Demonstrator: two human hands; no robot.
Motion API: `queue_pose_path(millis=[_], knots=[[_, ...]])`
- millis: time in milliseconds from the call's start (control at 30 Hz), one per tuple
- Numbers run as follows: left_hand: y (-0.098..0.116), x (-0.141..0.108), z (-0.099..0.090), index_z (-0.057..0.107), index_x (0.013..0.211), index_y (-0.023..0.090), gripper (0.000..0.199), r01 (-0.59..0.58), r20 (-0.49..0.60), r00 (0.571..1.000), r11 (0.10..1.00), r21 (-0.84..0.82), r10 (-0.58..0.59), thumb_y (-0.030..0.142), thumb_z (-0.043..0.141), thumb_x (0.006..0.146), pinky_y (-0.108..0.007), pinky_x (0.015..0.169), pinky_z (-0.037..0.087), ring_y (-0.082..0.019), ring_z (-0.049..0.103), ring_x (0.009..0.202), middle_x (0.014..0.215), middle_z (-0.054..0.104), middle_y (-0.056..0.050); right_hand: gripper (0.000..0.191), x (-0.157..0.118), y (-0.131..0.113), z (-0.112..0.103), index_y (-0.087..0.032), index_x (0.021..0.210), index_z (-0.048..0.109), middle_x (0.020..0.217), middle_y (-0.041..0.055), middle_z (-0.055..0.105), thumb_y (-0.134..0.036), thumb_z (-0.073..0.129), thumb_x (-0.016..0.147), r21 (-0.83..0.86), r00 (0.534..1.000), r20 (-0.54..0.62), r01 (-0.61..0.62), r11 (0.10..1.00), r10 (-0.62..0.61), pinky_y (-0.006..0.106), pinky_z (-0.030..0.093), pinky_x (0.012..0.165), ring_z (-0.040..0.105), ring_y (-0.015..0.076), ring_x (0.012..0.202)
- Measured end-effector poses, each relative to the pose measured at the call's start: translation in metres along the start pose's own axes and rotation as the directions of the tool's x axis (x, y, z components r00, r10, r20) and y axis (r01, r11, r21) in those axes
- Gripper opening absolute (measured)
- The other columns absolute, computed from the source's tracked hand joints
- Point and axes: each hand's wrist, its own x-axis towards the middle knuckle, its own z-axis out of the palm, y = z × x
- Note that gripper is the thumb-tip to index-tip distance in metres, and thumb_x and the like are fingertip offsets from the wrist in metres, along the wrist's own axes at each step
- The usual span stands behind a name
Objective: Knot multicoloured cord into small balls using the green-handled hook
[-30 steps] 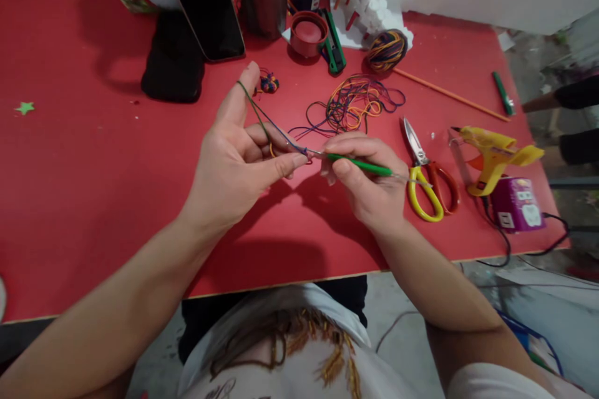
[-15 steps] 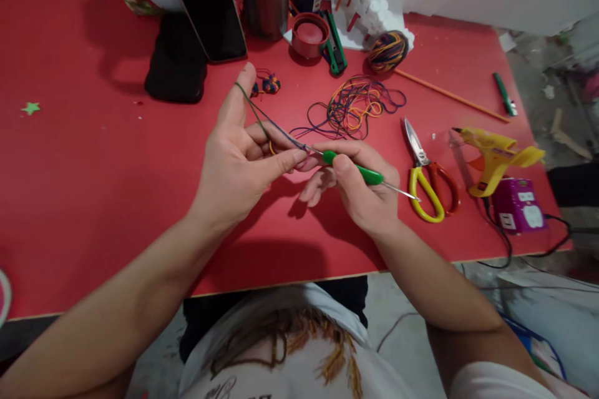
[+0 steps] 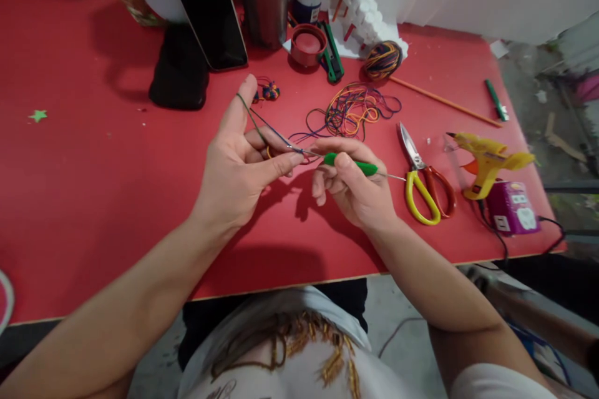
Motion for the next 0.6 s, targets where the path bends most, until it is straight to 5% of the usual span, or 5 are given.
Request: queue_pose_path(millis=[167, 367, 500, 600], knots=[[0.0, -0.001, 0.005, 0.046, 0.166, 0.037, 0.111, 0.045, 0.004, 0.999, 0.993, -0.111, -0.045, 0.011, 0.095, 0.07, -0.032, 0.068, 0.061, -0.017, 0.071, 0.07, 0.079, 0.071, 0.006, 0.029, 0.0, 0.003, 0.002, -0.026, 0.12, 0.079, 0.076, -0.0021, 0.071, -0.043, 0.079, 0.097, 0.106, 0.999, 0.041, -0.032, 0.994, 0.028, 0.023, 0.061, 0.054, 0.067, 0.0121, 0.063], [0.001, -0.002, 0.008, 0.037, 0.172, 0.032, 0.126, 0.133, 0.067, 0.99, 0.969, -0.206, -0.122, 0.009, 0.097, 0.064, -0.025, 0.057, 0.057, -0.014, 0.067, 0.06, 0.075, 0.068, 0.007, 0.03, -0.004, 0.0, 0.013, -0.024, 0.115, 0.083, 0.073, -0.0036, 0.061, -0.038, 0.086, 0.089, 0.227, 0.996, 0.038, -0.091, 0.97, 0.084, 0.023, 0.051, 0.052, 0.047, 0.0079, 0.058], [0.002, -0.002, 0.007, 0.033, 0.174, 0.032, 0.128, 0.109, 0.091, 0.992, 0.974, -0.198, -0.092, 0.01, 0.097, 0.065, -0.024, 0.06, 0.059, -0.014, 0.07, 0.063, 0.076, 0.069, 0.007, 0.032, -0.003, -0.007, 0.013, -0.025, 0.116, 0.084, 0.077, -0.0035, 0.059, -0.043, 0.084, 0.09, 0.178, 0.992, 0.009, -0.126, 0.976, 0.126, 0.024, 0.047, 0.053, 0.039, 0.007, 0.057], [0.004, -0.003, 0.008, 0.026, 0.176, 0.028, 0.134, 0.093, 0.117, 0.991, 0.977, -0.193, -0.071, 0.012, 0.099, 0.065, -0.022, 0.065, 0.06, -0.014, 0.073, 0.067, 0.076, 0.071, 0.007, 0.027, 0.001, -0.023, 0.009, -0.027, 0.115, 0.087, 0.077, -0.0027, 0.057, -0.045, 0.077, 0.097, 0.015, 0.997, 0.059, -0.05, 0.999, 0.049, 0.025, 0.048, 0.056, 0.046, 0.0088, 0.06]])
